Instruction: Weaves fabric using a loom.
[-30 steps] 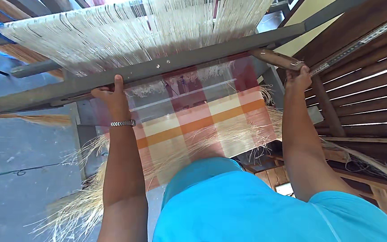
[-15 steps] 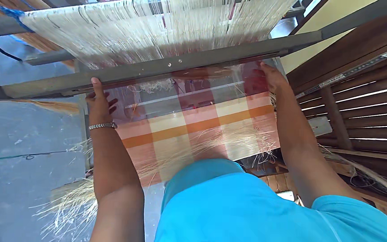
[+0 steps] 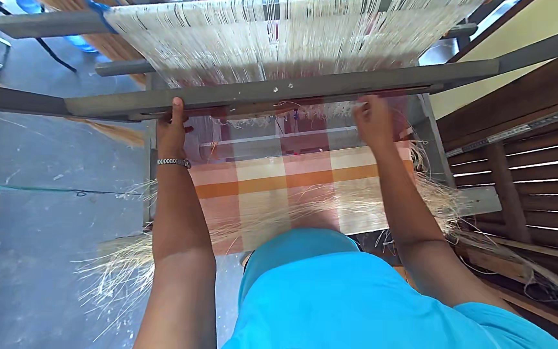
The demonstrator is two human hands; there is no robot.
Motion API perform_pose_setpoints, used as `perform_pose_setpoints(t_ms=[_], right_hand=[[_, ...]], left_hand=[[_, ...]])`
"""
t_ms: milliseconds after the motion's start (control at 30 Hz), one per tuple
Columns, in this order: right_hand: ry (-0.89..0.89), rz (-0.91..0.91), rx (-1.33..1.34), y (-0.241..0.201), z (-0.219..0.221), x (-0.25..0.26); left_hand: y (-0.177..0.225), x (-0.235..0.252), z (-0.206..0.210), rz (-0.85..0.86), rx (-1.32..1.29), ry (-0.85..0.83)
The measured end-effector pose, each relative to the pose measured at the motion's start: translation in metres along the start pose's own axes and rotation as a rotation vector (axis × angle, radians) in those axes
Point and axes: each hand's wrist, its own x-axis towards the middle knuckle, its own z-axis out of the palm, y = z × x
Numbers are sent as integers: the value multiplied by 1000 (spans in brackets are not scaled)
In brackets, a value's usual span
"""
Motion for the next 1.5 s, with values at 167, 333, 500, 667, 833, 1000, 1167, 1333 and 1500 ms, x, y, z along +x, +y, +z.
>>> perform_pose_setpoints(t_ms=[167, 333, 500, 667, 833, 1000, 1167, 1333, 1500], right_hand=[[-359, 14, 403, -33, 94, 20], [-386, 83, 478, -57, 122, 19], [-379, 118, 472, -76, 138, 19], [-504, 199, 666, -81, 131, 23], [-918, 428, 1184, -64, 115, 45], [-850, 417, 1180, -72, 134, 36], [-772, 368, 1148, -74, 128, 24], [-572, 91, 806, -27, 64, -13], [301, 15, 243, 85, -8, -5]], left_hand=[[1, -5, 2, -15, -110, -13], [-3, 3, -1, -29, -151, -45], [-3, 5, -1, -20, -180, -41], [-8, 11, 3, 39, -187, -33], [-17, 21, 5, 71, -204, -82], [-29, 33, 1, 83, -157, -236], [-24, 29, 0, 129, -193, -299], [-55, 31, -49, 205, -94, -127], [-70, 15, -73, 65, -135, 53]])
